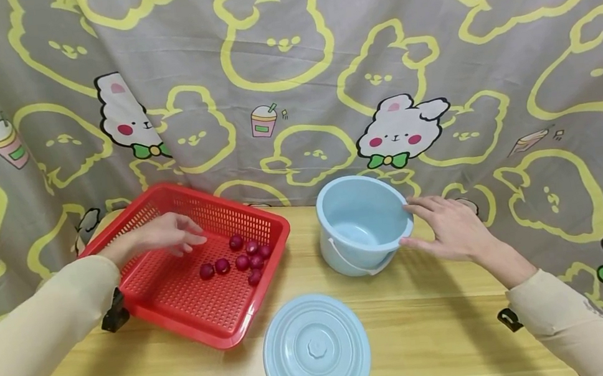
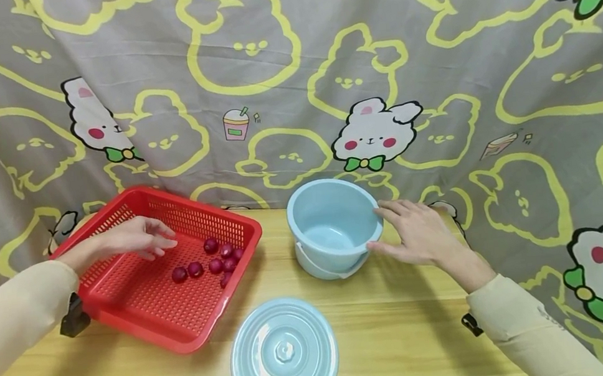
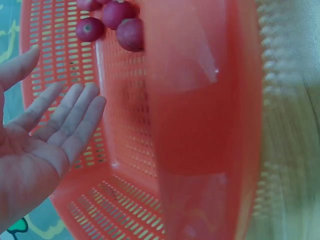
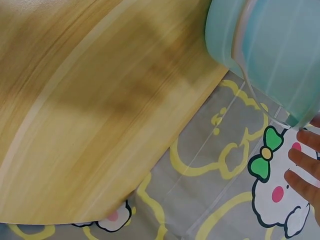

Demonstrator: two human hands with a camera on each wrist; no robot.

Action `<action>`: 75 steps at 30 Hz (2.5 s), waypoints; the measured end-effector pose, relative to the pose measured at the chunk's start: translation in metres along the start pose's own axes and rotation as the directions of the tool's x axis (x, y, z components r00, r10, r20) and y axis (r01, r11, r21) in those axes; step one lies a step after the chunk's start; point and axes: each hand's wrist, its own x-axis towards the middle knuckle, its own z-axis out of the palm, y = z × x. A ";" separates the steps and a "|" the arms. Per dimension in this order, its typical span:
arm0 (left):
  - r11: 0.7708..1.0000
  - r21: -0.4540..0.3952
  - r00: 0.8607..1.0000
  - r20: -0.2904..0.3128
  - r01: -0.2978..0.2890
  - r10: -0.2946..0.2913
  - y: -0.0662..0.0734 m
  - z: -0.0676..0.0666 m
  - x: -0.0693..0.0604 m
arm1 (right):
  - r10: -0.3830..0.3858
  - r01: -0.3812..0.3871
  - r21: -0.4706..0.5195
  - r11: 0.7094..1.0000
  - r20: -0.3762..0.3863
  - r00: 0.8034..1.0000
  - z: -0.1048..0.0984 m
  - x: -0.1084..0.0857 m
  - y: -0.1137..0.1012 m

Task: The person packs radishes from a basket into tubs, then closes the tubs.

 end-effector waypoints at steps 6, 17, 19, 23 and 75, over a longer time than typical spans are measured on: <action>0.998 -0.054 0.999 0.039 0.023 -0.020 -0.007 0.003 0.004 | 0.006 -0.006 -0.009 1.000 0.006 1.000 -0.001 0.000 -0.001; 0.992 -0.096 0.990 0.118 0.088 -0.076 -0.021 0.012 0.011 | 0.008 -0.008 -0.013 1.000 0.010 1.000 -0.001 0.000 -0.002; 0.991 -0.099 0.989 0.120 0.093 -0.081 -0.022 0.014 0.012 | 0.005 -0.005 -0.013 1.000 0.007 1.000 -0.002 0.001 -0.002; 0.989 -0.100 0.988 0.125 0.107 -0.094 -0.022 0.018 0.012 | 0.000 0.000 -0.014 1.000 0.003 1.000 -0.003 0.002 -0.003; 0.974 -0.225 0.987 0.158 0.013 0.024 -0.010 0.006 0.008 | -0.006 0.007 -0.025 1.000 0.018 1.000 -0.005 0.001 -0.004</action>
